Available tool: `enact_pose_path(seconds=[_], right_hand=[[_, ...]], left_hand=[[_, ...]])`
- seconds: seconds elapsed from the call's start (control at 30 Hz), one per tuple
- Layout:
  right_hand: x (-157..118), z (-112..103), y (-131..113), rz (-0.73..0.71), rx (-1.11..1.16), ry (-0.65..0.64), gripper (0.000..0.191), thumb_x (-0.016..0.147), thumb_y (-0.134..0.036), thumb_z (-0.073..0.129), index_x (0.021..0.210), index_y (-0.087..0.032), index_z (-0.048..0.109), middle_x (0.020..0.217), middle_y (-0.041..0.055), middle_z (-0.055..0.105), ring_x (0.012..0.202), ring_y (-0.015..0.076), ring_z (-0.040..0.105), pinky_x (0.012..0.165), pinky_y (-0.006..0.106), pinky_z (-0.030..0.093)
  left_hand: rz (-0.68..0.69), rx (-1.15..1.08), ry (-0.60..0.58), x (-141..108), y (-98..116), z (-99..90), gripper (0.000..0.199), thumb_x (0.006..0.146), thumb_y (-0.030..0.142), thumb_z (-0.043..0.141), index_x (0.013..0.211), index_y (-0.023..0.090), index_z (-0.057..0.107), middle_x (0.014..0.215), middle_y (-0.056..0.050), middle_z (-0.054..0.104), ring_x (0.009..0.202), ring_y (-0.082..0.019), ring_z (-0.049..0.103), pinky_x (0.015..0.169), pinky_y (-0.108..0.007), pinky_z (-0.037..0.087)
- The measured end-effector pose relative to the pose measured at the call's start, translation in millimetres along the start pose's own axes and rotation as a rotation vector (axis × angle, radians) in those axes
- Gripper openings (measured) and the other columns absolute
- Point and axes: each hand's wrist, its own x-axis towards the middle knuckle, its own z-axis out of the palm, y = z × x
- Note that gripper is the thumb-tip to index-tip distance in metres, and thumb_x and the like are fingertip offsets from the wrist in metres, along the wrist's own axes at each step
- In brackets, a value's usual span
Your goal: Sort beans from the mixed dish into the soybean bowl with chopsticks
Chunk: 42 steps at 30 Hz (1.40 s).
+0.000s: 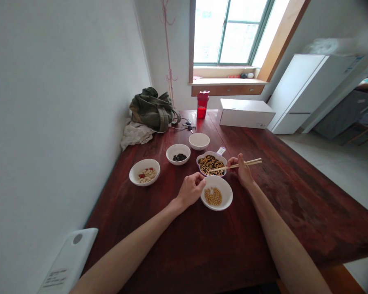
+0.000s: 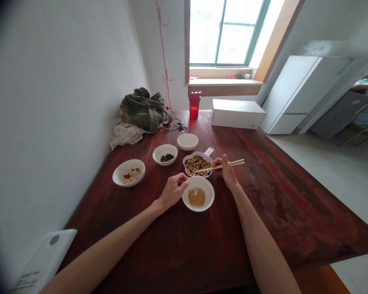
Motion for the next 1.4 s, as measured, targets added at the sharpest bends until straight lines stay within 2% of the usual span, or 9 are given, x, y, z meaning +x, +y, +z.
enact_pose_path(seconds=[0.33, 0.47, 0.57, 0.7, 0.8, 0.9, 1.0, 1.13, 1.4], right_hand=[[-1, -3, -8, 0.007, 0.128, 0.066, 0.073, 0.091, -0.084, 0.031, 0.06, -0.024, 0.06, 0.062, 0.0042, 0.061, 0.055, 0.0178, 0.052, 0.053, 0.033, 0.038], [-7, -2, -24, 0.019, 0.129, -0.05, 0.077, 0.088, -0.088, 0.022, 0.057, -0.024, 0.054, 0.059, 0.0052, 0.058, 0.055, 0.0193, 0.052, 0.055, 0.035, 0.042], [-13, 0, -35, 0.056, 0.161, -0.162, 0.079, 0.087, -0.089, 0.024, 0.056, -0.024, 0.054, 0.057, 0.0056, 0.058, 0.055, 0.0198, 0.053, 0.056, 0.035, 0.044], [-16, 0, -42, 0.056, 0.252, -0.224, 0.079, 0.089, -0.087, 0.027, 0.054, -0.023, 0.056, 0.053, 0.0053, 0.055, 0.053, 0.0193, 0.052, 0.057, 0.035, 0.043], [-14, -2, -41, 0.033, 0.282, -0.199, 0.078, 0.091, -0.085, 0.027, 0.053, -0.023, 0.056, 0.056, 0.0067, 0.057, 0.056, 0.0203, 0.054, 0.059, 0.036, 0.044], [-10, -2, -34, 0.012, 0.256, -0.113, 0.078, 0.091, -0.085, 0.026, 0.056, -0.023, 0.059, 0.06, 0.007, 0.061, 0.059, 0.0202, 0.055, 0.059, 0.035, 0.043], [-7, 2, -24, 0.017, 0.17, -0.065, 0.077, 0.09, -0.085, 0.03, 0.059, -0.023, 0.062, 0.057, 0.0049, 0.058, 0.054, 0.0173, 0.049, 0.055, 0.033, 0.039], [-6, 6, -15, 0.047, 0.141, -0.072, 0.077, 0.089, -0.086, 0.029, 0.06, -0.023, 0.062, 0.057, 0.004, 0.057, 0.054, 0.0168, 0.048, 0.055, 0.032, 0.039], [-7, 7, -18, 0.043, 0.086, -0.123, 0.08, 0.088, -0.088, 0.027, 0.061, -0.022, 0.063, 0.057, 0.0041, 0.056, 0.054, 0.0164, 0.046, 0.053, 0.031, 0.033]], left_hand=[[0.002, 0.01, 0.008, -1, 5, -0.9, 0.024, 0.092, 0.034, 0.059, 0.085, 0.014, 0.071, 0.076, -0.004, 0.072, 0.065, -0.014, 0.059, 0.06, -0.023, 0.042], [-0.003, 0.014, 0.011, -1, 5, -0.9, 0.024, 0.091, 0.033, 0.059, 0.084, 0.014, 0.071, 0.076, -0.004, 0.072, 0.065, -0.014, 0.059, 0.06, -0.023, 0.042], [0.002, 0.011, 0.008, -1, 5, -0.7, 0.024, 0.091, 0.033, 0.059, 0.083, 0.013, 0.071, 0.077, -0.004, 0.072, 0.066, -0.015, 0.06, 0.061, -0.023, 0.042], [0.008, 0.014, 0.006, 0, 5, -0.7, 0.025, 0.091, 0.033, 0.058, 0.084, 0.013, 0.072, 0.078, -0.005, 0.074, 0.066, -0.015, 0.06, 0.062, -0.024, 0.043], [0.009, 0.009, 0.01, -1, 5, -0.6, 0.025, 0.091, 0.033, 0.059, 0.084, 0.013, 0.072, 0.078, -0.005, 0.073, 0.065, -0.015, 0.06, 0.061, -0.024, 0.042], [0.002, 0.001, 0.012, -1, 5, -0.3, 0.025, 0.091, 0.033, 0.059, 0.084, 0.013, 0.072, 0.077, -0.005, 0.073, 0.065, -0.015, 0.06, 0.061, -0.024, 0.042], [-0.007, 0.002, -0.007, -1, 4, 0.1, 0.026, 0.091, 0.034, 0.06, 0.085, 0.013, 0.074, 0.076, -0.005, 0.073, 0.065, -0.015, 0.06, 0.061, -0.023, 0.042], [-0.012, 0.023, -0.042, -2, 4, -0.3, 0.028, 0.091, 0.035, 0.06, 0.087, 0.013, 0.076, 0.072, -0.005, 0.072, 0.062, -0.014, 0.058, 0.058, -0.023, 0.04], [-0.005, 0.063, -0.061, -2, 7, -1.3, 0.03, 0.09, 0.037, 0.06, 0.087, 0.013, 0.077, 0.069, -0.004, 0.07, 0.059, -0.013, 0.056, 0.057, -0.023, 0.039]])
